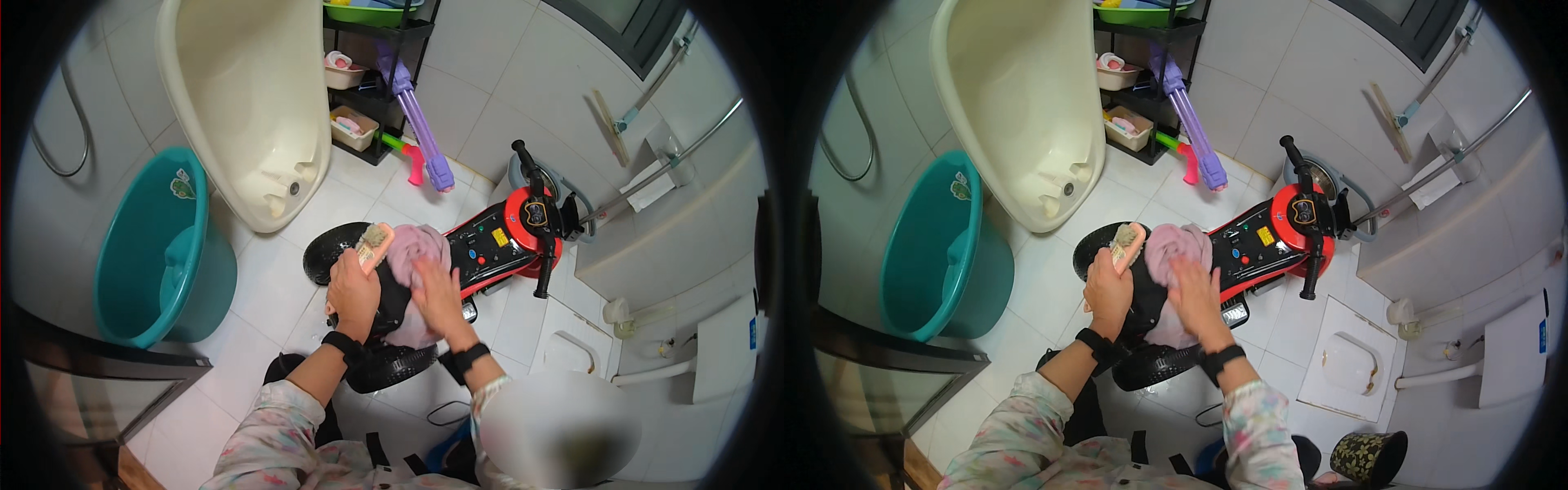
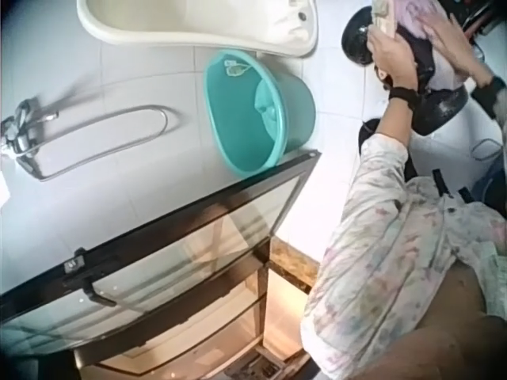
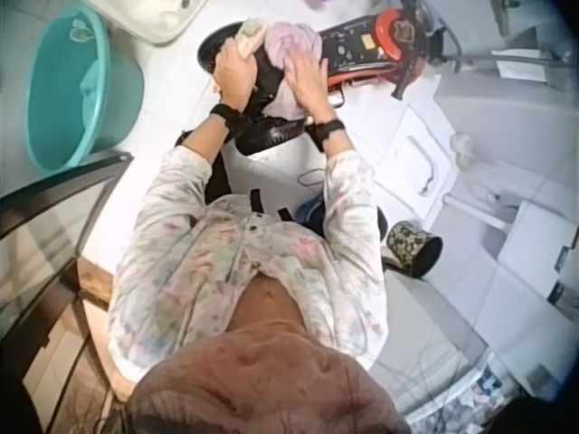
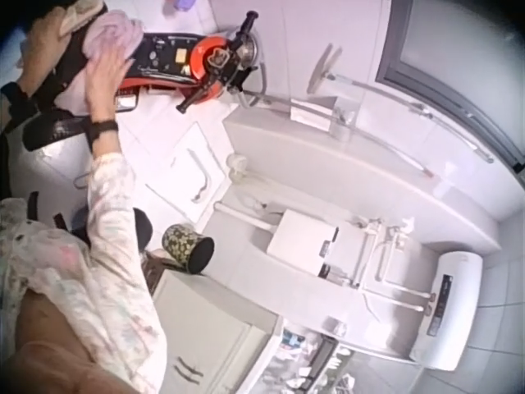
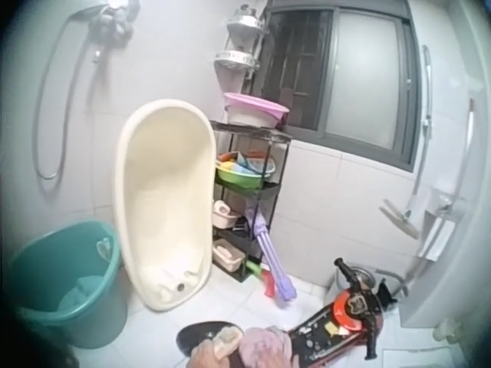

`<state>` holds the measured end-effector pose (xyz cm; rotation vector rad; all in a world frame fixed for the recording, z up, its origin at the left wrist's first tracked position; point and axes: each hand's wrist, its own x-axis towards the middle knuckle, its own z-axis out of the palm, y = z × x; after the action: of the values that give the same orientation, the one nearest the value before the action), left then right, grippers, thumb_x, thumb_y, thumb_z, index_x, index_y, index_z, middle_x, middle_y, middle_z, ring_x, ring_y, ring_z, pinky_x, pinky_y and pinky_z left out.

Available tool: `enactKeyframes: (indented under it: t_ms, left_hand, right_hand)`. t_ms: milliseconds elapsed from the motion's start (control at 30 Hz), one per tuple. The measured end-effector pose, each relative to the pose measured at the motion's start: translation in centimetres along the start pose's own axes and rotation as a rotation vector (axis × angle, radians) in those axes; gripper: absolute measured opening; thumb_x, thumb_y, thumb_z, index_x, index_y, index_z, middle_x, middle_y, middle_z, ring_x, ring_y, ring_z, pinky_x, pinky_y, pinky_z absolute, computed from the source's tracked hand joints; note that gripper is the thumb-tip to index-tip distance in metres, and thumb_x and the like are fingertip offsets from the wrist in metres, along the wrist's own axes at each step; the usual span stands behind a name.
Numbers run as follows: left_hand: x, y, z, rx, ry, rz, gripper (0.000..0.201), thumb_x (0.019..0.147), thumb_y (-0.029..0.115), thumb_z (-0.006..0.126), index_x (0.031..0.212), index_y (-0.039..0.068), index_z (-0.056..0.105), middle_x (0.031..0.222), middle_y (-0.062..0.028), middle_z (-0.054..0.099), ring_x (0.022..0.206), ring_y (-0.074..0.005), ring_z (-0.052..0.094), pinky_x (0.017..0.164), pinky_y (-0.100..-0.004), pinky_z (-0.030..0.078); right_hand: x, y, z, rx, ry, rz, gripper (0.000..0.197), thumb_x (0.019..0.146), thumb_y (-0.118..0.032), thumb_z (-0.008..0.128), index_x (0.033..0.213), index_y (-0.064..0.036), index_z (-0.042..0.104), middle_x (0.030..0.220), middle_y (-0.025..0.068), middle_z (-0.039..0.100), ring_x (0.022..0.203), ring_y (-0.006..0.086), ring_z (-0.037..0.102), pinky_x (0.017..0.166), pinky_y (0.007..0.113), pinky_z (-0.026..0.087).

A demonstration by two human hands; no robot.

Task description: Cleaning and wiping a toy motorcycle in a bathroom environment.

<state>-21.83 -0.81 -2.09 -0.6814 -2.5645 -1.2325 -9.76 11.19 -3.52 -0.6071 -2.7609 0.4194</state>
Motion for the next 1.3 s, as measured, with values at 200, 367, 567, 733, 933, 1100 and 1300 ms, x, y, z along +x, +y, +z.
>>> enactKeyframes:
  t_ms: [200, 367, 567, 733, 933, 1100, 1300]
  left_hand:
    - [0.2, 0.5, 0.0, 0.036, -0.002, -0.05, 0.026, 0.072, 0.008, 0.062, 0.093, 0.005, 0.047, 0.087, -0.0149, 0.057, 0.086, -0.0369, 0.056, 0.069, -0.0495, 0.045]
    - [0.3, 0.3, -0.2, 0.053, -0.048, -0.091, 0.024, 0.074, 0.01, 0.061, 0.091, 0.004, 0.046, 0.087, -0.0155, 0.057, 0.088, -0.038, 0.055, 0.07, -0.0513, 0.043]
    - [0.5, 0.3, -1.4, 0.091, -0.101, -0.128, 0.023, 0.076, 0.01, 0.06, 0.091, 0.005, 0.044, 0.086, -0.0151, 0.057, 0.085, -0.0387, 0.055, 0.07, -0.0515, 0.043]
    - [0.2, 1.3, -0.9, 0.085, -0.192, -0.125, 0.025, 0.075, 0.01, 0.061, 0.091, 0.004, 0.043, 0.09, -0.0183, 0.059, 0.083, -0.0424, 0.057, 0.071, -0.0516, 0.043]
    - [0.6, 1.4, -1.0, 0.069, -0.145, -0.125, 0.028, 0.074, 0.01, 0.062, 0.095, 0.006, 0.045, 0.082, -0.022, 0.061, 0.079, -0.0444, 0.058, 0.069, -0.051, 0.044]
    - [0.5, 0.7, -1.2, 0.095, -0.159, -0.139, 0.027, 0.074, 0.01, 0.062, 0.095, 0.006, 0.045, 0.083, -0.0211, 0.061, 0.079, -0.0427, 0.058, 0.069, -0.0497, 0.044]
    - [0.6, 0.2, -2.8, 0.139, -0.133, -0.116, 0.027, 0.075, 0.01, 0.06, 0.094, 0.004, 0.043, 0.08, -0.0224, 0.059, 0.077, -0.0435, 0.058, 0.067, -0.0489, 0.043]
  right_hand:
    - [-1.9, -1.9, 0.1, 0.049, 0.23, 0.022, 0.056, 0.07, -0.007, 0.06, 0.125, -0.0029, 0.048, 0.128, 0.0175, 0.049, 0.117, 0.0374, 0.044, 0.098, 0.047, 0.035]
    - [-10.1, -2.6, 2.4, 0.535, 0.575, 0.388, 0.043, 0.074, 0.001, 0.046, 0.117, -0.0011, 0.054, 0.113, 0.0156, 0.056, 0.107, 0.0286, 0.054, 0.097, 0.036, 0.04]
    - [-8.2, 6.9, 0.7, 1.383, 1.269, 0.876, 0.026, 0.087, -0.01, 0.046, 0.11, -0.0007, 0.051, 0.107, 0.0108, 0.056, 0.096, 0.0214, 0.057, 0.083, 0.033, 0.048]
    - [-2.6, 14.8, -1.4, 1.453, 1.341, 0.696, 0.026, 0.086, -0.012, 0.049, 0.111, -0.0054, 0.051, 0.105, 0.01, 0.056, 0.091, 0.0208, 0.058, 0.075, 0.035, 0.052]
    - [-4.9, 9.3, 8.0, 0.489, 0.991, 0.479, 0.053, 0.08, -0.005, 0.051, 0.131, -0.0055, 0.04, 0.117, 0.0126, 0.053, 0.107, 0.0256, 0.052, 0.096, 0.035, 0.041]
    - [-10.6, 8.0, 10.7, 0.971, 0.53, 0.532, 0.05, 0.075, 0.0, 0.051, 0.125, 0.0014, 0.047, 0.12, 0.0128, 0.054, 0.112, 0.0225, 0.05, 0.099, 0.033, 0.038]
    - [-7.5, 15.9, 2.2, 1.007, 1.054, 0.788, 0.044, 0.079, -0.003, 0.055, 0.123, 0.0023, 0.047, 0.113, 0.012, 0.056, 0.109, 0.0216, 0.051, 0.098, 0.033, 0.039]
